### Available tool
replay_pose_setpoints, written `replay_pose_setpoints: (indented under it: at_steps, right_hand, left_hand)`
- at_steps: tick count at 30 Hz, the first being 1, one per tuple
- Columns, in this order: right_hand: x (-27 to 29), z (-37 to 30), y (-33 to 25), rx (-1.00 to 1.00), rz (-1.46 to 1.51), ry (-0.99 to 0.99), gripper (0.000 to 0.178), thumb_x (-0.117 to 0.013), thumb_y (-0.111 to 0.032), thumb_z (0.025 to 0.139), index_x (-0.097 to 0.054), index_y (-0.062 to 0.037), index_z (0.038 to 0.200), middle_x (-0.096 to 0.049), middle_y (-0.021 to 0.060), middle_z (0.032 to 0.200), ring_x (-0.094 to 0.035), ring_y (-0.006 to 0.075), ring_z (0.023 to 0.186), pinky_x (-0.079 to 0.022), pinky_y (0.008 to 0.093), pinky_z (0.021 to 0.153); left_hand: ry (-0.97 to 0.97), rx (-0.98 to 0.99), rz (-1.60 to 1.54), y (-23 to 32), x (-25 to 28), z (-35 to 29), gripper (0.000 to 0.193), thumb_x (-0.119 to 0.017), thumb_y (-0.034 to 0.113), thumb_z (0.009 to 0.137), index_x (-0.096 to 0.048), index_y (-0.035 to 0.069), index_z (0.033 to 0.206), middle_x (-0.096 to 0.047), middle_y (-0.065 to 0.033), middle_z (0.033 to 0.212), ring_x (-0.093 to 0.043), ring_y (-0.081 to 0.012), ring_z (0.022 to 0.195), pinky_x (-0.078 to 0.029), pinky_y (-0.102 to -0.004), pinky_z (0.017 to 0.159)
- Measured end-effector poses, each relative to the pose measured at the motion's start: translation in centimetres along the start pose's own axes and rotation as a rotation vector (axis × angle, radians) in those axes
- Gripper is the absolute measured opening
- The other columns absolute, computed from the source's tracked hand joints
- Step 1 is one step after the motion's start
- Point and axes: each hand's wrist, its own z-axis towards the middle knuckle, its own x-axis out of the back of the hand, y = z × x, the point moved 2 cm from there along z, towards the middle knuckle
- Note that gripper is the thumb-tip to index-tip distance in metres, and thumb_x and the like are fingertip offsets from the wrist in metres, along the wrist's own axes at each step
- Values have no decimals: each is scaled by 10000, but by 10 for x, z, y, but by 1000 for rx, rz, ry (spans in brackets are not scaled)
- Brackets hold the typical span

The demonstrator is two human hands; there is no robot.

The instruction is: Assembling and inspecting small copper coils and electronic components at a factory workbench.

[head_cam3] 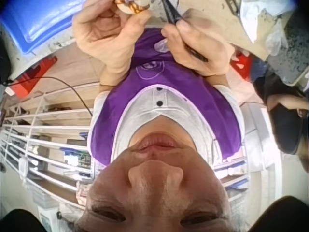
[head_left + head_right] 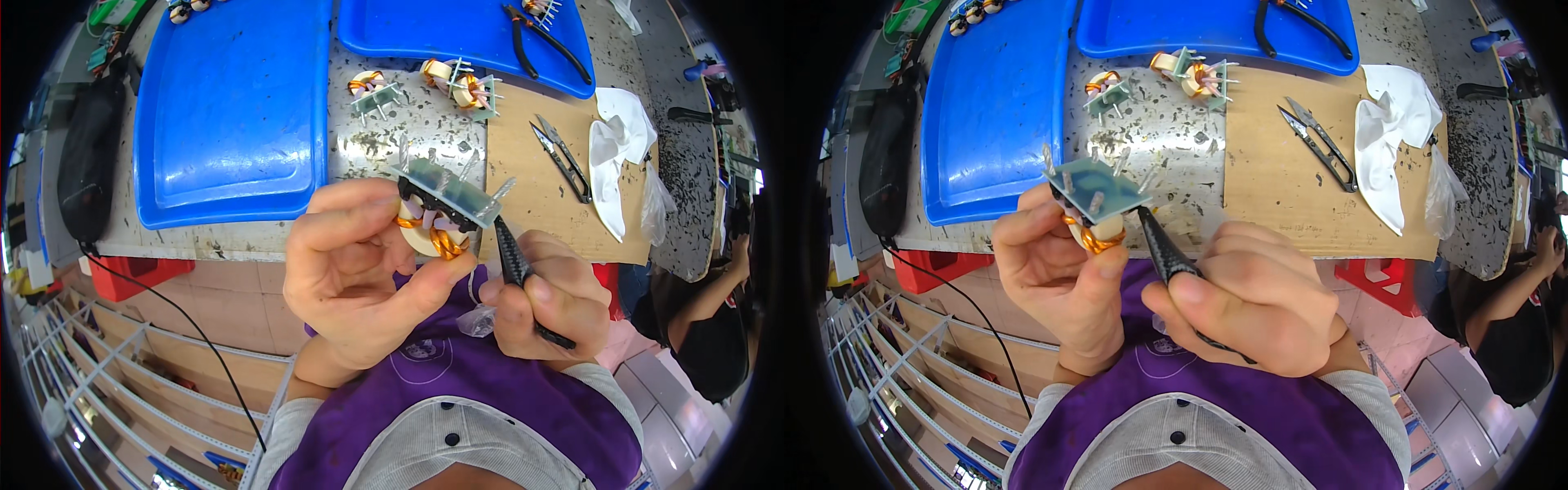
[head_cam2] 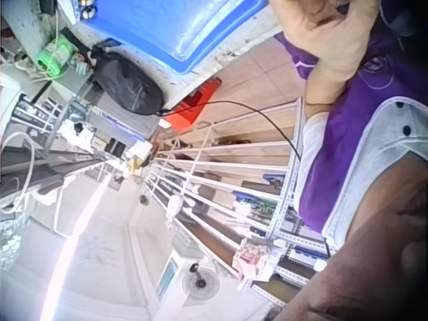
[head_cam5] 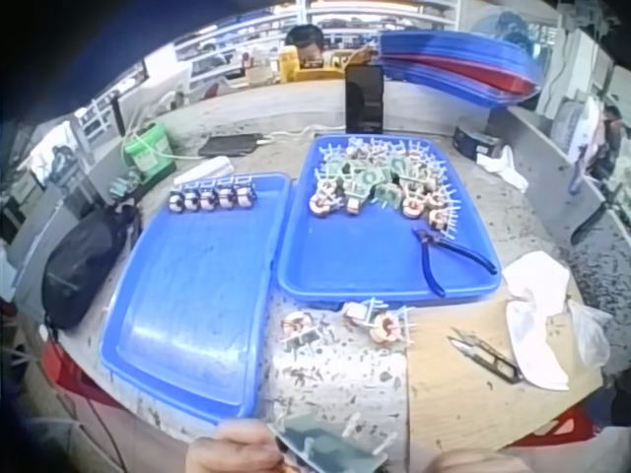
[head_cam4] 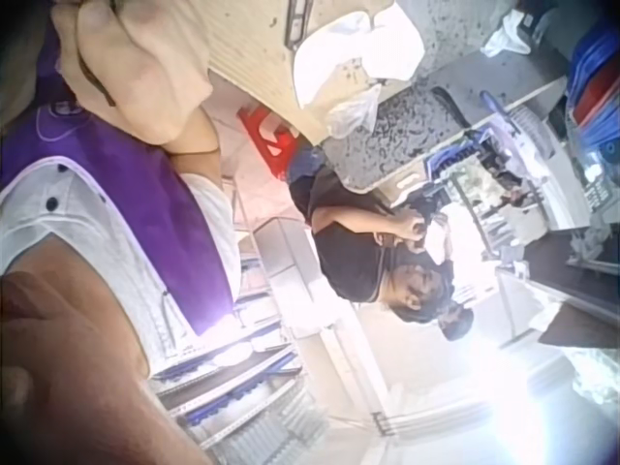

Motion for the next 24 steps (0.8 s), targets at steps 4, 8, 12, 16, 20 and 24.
replay_pose_setpoints:
  at_steps: [4, 8, 12, 16, 20, 24]
  right_hand:
    - [-2, 1, 2, 30, -9, 5, 434, -743, 41, 608, -525, -5, 980, -513, 74, 659, -465, 183, 430, -339, 283, 364]
    - [-3, 1, 2, 42, 15, 12, 423, -742, 38, 614, -521, 1, 973, -514, 70, 658, -463, 174, 428, -334, 279, 361]
    - [-4, 1, 1, 53, 7, 26, 423, -746, 28, 617, -521, 3, 974, -516, 69, 662, -467, 171, 433, -337, 273, 364]
    - [-3, 3, 0, 42, 16, 16, 429, -752, 14, 620, -521, 2, 981, -522, 69, 671, -472, 172, 440, -339, 269, 368]
    - [-3, 5, 1, 48, 47, 27, 415, -754, -10, 634, -525, 4, 980, -538, 74, 688, -485, 176, 450, -352, 267, 373]
    - [-4, 5, 1, 53, 8, 54, 355, -748, -13, 644, -541, 9, 932, -548, 79, 691, -500, 178, 457, -368, 267, 375]
  left_hand:
    - [3, 3, 2, 0, 1, 0, 553, -732, -97, 599, -429, -18, 1054, -464, -188, 1058, -514, -78, 692, -442, -163, 557]
    - [2, 10, -13, 1, 0, 0, 549, -731, -98, 599, -428, -20, 1051, -462, -188, 1060, -533, -95, 719, -453, -174, 569]
    - [79, 128, -161, 2, -5, 2, 493, -704, -102, 633, -431, -27, 1037, -496, -174, 1034, -565, -125, 779, -476, -204, 617]
    - [132, 510, -575, 1, -12, 1, 331, -625, -66, 737, -448, -15, 1012, -571, -127, 946, -569, -118, 785, -472, -222, 652]
    - [94, 762, -701, 1, -18, -2, 229, -597, 73, 810, -471, 20, 994, -582, -80, 850, -480, -79, 634, -361, -197, 533]
    - [50, 887, -648, -3, -14, -7, 377, -587, 256, 805, -462, 9, 1060, -563, -95, 905, -468, -88, 633, -384, -223, 604]
